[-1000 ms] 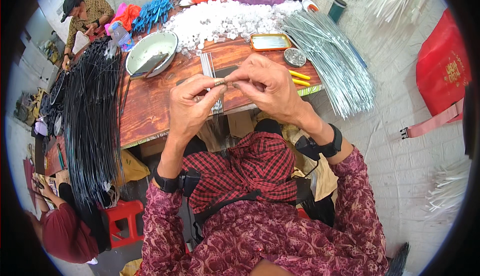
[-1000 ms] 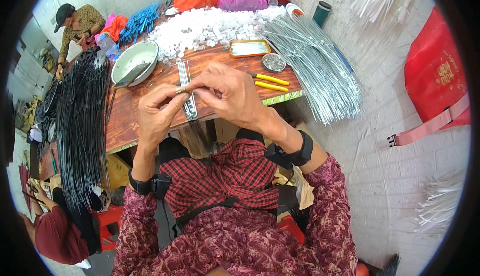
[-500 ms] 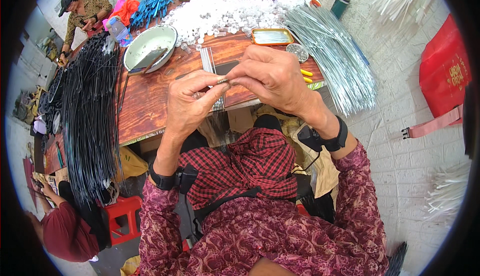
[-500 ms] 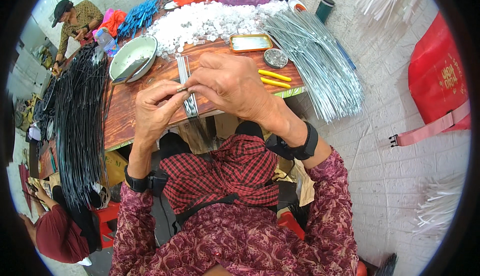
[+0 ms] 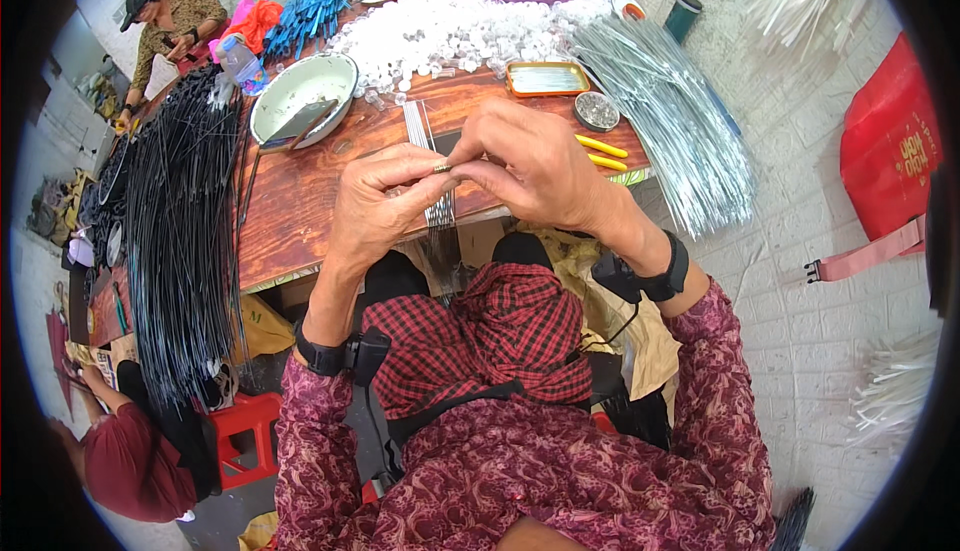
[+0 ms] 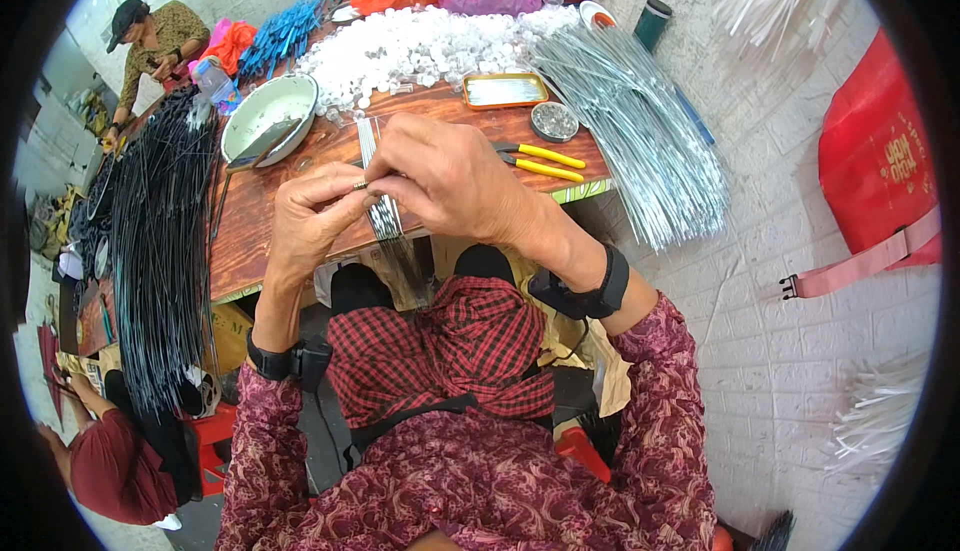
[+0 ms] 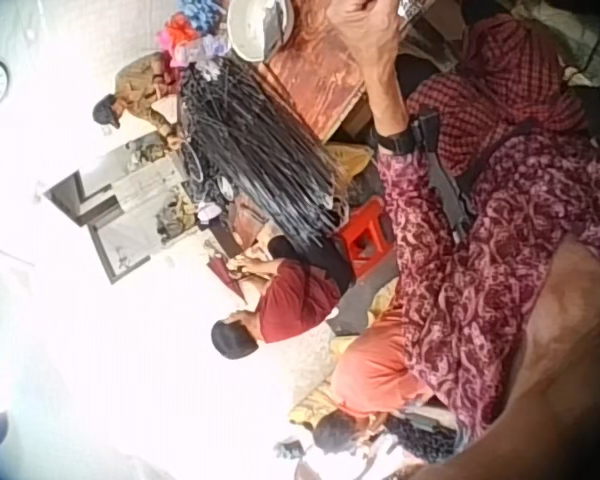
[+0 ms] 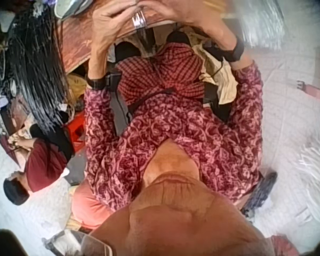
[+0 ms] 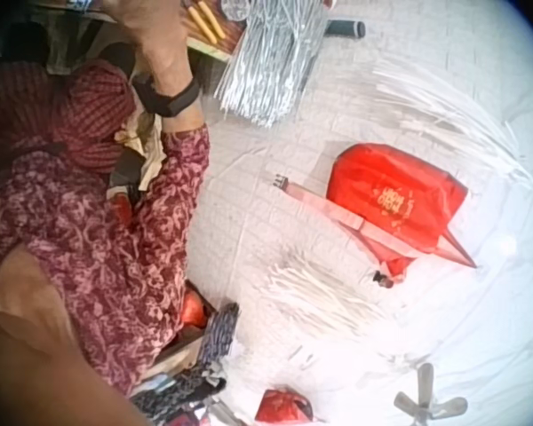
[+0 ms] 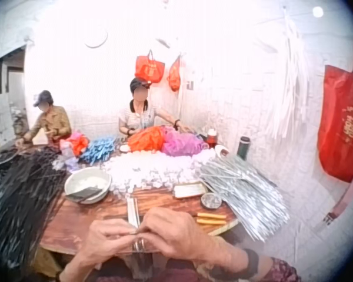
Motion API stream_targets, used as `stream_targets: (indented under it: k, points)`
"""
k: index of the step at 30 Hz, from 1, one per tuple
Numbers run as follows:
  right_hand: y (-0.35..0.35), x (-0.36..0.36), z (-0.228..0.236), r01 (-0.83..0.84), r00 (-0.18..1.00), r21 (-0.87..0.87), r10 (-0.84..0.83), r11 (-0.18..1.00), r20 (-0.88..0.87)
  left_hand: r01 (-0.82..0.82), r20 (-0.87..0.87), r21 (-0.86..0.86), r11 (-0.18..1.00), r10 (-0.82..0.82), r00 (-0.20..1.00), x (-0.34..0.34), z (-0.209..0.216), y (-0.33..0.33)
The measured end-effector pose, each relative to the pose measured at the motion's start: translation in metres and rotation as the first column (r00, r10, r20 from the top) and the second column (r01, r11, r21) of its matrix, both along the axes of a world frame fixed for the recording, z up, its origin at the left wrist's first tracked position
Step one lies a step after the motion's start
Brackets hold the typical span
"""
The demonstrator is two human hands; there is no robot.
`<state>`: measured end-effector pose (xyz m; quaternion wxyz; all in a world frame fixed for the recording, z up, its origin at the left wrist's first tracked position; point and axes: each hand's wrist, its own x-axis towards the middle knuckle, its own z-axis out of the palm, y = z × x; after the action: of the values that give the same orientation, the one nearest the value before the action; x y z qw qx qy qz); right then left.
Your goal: Group metal umbrella ribs and attach plastic components using hands and pliers.
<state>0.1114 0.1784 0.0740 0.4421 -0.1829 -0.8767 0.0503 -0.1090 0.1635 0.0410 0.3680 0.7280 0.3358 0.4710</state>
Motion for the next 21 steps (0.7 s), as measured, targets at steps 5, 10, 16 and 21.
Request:
stream_targets:
  k: [5, 10, 16, 21]
  points:
    - [-0.004, -0.008, -0.004, -0.007, 0.997, -0.165, -0.006, 0.986, -0.075, -0.003, -0.007, 0.011, 1.0, 0.004, 1.0, -0.002, -0.001, 0.001]
    - [0.001, -0.009, -0.004, 0.116, 0.993, 0.137, -0.118, 0.984, 0.007, -0.053, -0.091, 0.024, 0.998, 0.055, 0.994, -0.007, -0.011, 0.009]
    - [0.021, -0.034, -0.029, -0.003, 0.979, 0.11, 0.025, 0.994, -0.2, -0.002, 0.078, -0.046, 0.999, 0.006, 0.997, -0.012, -0.02, 0.014]
    - [0.021, -0.043, -0.037, 0.079, 0.991, 0.163, -0.059, 0.983, -0.121, -0.033, -0.043, 0.023, 0.999, 0.034, 0.998, -0.01, -0.048, 0.011]
